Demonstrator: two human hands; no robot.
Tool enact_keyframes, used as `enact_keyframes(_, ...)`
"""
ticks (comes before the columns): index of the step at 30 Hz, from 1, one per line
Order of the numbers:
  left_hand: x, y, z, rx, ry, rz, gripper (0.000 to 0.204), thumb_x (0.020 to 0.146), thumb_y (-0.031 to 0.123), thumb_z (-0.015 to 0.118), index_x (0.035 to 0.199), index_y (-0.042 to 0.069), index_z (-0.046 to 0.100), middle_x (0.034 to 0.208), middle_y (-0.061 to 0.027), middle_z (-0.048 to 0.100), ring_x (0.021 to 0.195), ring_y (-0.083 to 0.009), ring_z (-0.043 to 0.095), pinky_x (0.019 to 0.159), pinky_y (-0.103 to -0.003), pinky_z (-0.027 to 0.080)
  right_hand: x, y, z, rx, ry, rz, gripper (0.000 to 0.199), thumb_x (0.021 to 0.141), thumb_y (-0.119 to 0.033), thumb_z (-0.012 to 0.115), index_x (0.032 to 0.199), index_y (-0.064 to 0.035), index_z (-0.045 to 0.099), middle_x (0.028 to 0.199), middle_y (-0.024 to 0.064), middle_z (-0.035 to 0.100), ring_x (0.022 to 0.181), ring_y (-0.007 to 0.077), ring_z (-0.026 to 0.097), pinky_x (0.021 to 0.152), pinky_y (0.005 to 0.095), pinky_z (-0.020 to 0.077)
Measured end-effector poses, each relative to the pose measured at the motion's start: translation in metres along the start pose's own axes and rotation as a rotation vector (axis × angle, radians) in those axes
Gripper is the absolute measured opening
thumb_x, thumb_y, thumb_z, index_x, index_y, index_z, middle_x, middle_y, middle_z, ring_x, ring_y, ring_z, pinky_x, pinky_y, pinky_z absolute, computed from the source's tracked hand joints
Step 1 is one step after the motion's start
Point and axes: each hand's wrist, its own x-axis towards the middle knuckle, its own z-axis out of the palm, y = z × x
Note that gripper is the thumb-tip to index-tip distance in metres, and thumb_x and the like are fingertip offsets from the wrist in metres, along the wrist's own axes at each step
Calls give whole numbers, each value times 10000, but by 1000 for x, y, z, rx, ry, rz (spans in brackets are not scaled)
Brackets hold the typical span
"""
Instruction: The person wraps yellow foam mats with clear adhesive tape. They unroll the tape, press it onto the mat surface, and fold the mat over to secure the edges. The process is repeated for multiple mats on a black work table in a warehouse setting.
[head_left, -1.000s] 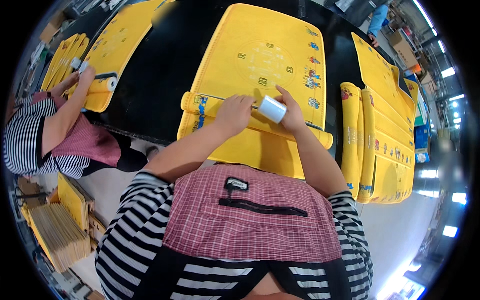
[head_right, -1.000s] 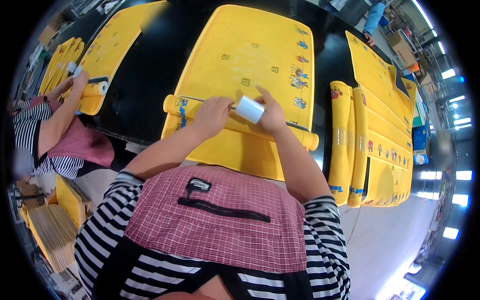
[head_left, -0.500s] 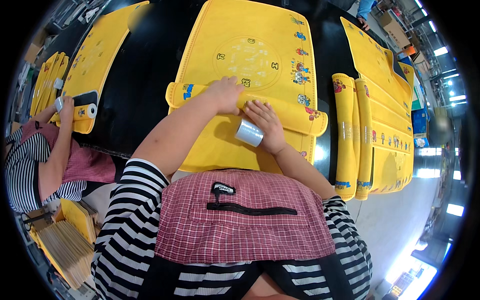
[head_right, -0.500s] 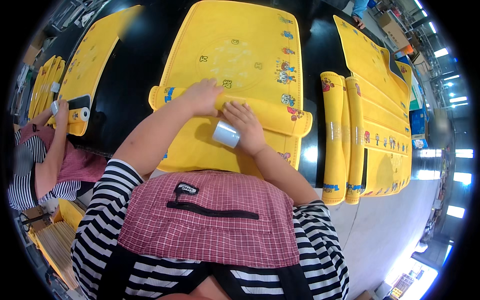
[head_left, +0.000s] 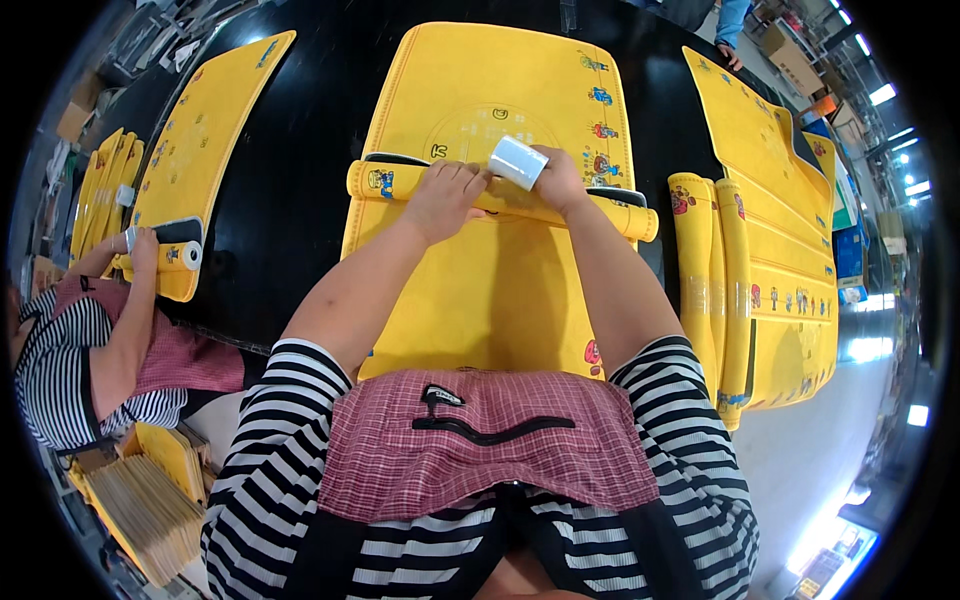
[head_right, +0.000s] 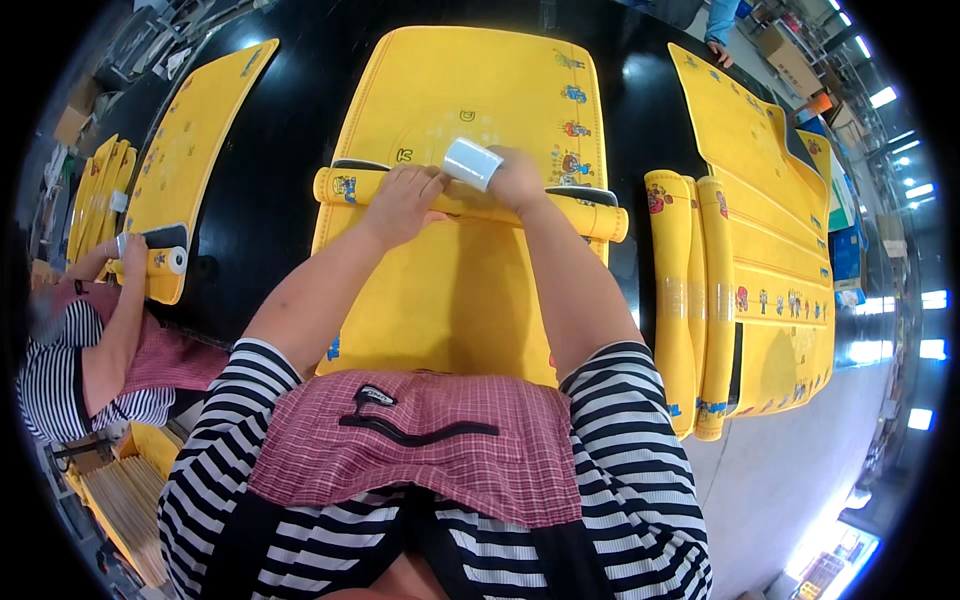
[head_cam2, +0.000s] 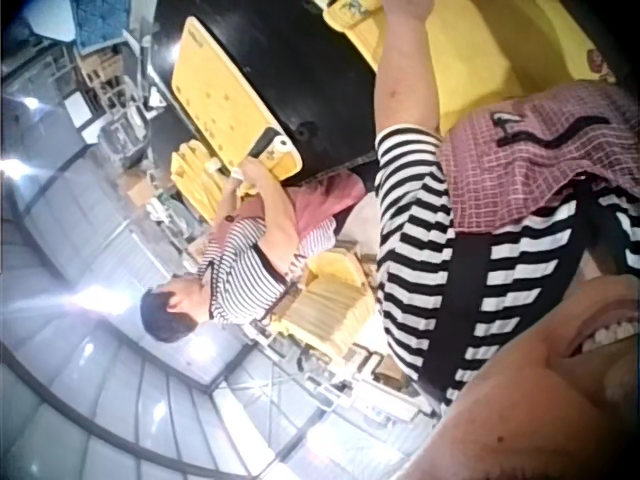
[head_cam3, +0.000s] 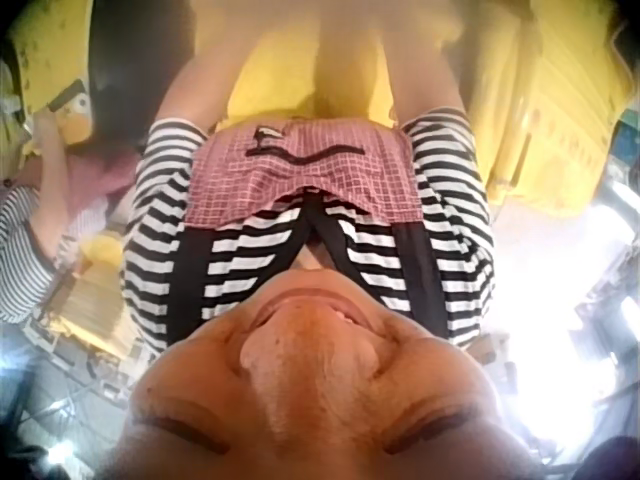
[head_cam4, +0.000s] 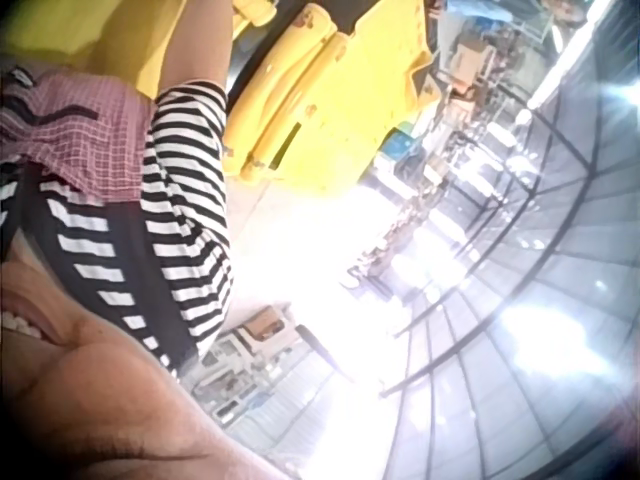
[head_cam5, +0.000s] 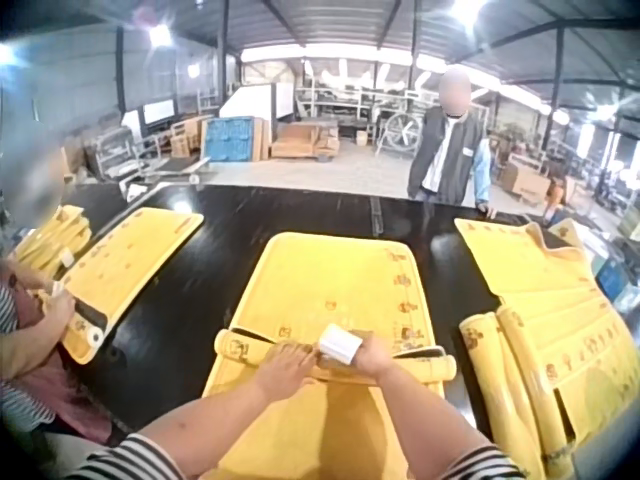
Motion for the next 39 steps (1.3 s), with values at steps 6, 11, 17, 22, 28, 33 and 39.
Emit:
enact_keyframes(6,-12,12,-19,-95,-166,15,618,842,328,761,1365,83,540,1245,-96,610,1161,-268,578,992,-426,411,-101,0,25,-96,57,-516,406,857,-127,756,1239,-6,690,1228,137,705,1150,263,663,1020,379,496)
enact_keyframes(11,-61,71,-63,-286,-371,-117,597,836,326,773,1339,73,574,1189,-113,651,1106,-309,616,991,-436,446,-213,-12,53,-297,25,-698,558,807,-170,756,1321,1,623,1393,194,618,1336,374,563,1170,543,379)
enact_keyframes(17,-24,51,-78,-371,-539,-248,448,873,315,750,1236,65,667,1193,-128,632,1188,-332,566,1039,-444,448,-222,-8,59,-301,8,-709,464,855,-137,694,1292,8,636,1411,196,604,1376,367,524,1183,536,360)
enact_keyframes(22,-1,36,-52,-285,-215,-349,419,845,237,742,1231,84,684,1189,-142,611,1170,-336,561,1039,-439,446,-146,0,46,-357,144,-714,529,769,-218,798,1257,-56,674,1341,129,663,1296,329,591,1134,487,423)
enact_keyframes(28,-36,72,-28,-149,26,-185,543,845,161,713,1355,32,579,1394,-157,543,1350,-341,476,1157,-498,344,-24,8,6,147,46,-213,245,890,-118,707,1106,-4,731,1049,102,755,940,196,699,816,345,546)
enact_keyframes(33,6,29,-10,-82,-55,-184,695,873,246,720,1472,31,441,1470,-147,499,1425,-332,409,1202,-505,262,20,1,-10,221,98,-249,256,874,-119,726,1103,-4,730,1027,86,750,947,174,691,834,330,543)
enact_keyframes(39,64,-20,5,-64,-337,-259,619,812,265,765,1344,63,519,1264,-113,599,1223,-305,549,1069,-450,385,-14,15,22,-299,231,-770,329,838,-42,771,1160,-22,709,1183,97,721,1061,178,681,943,337,536)
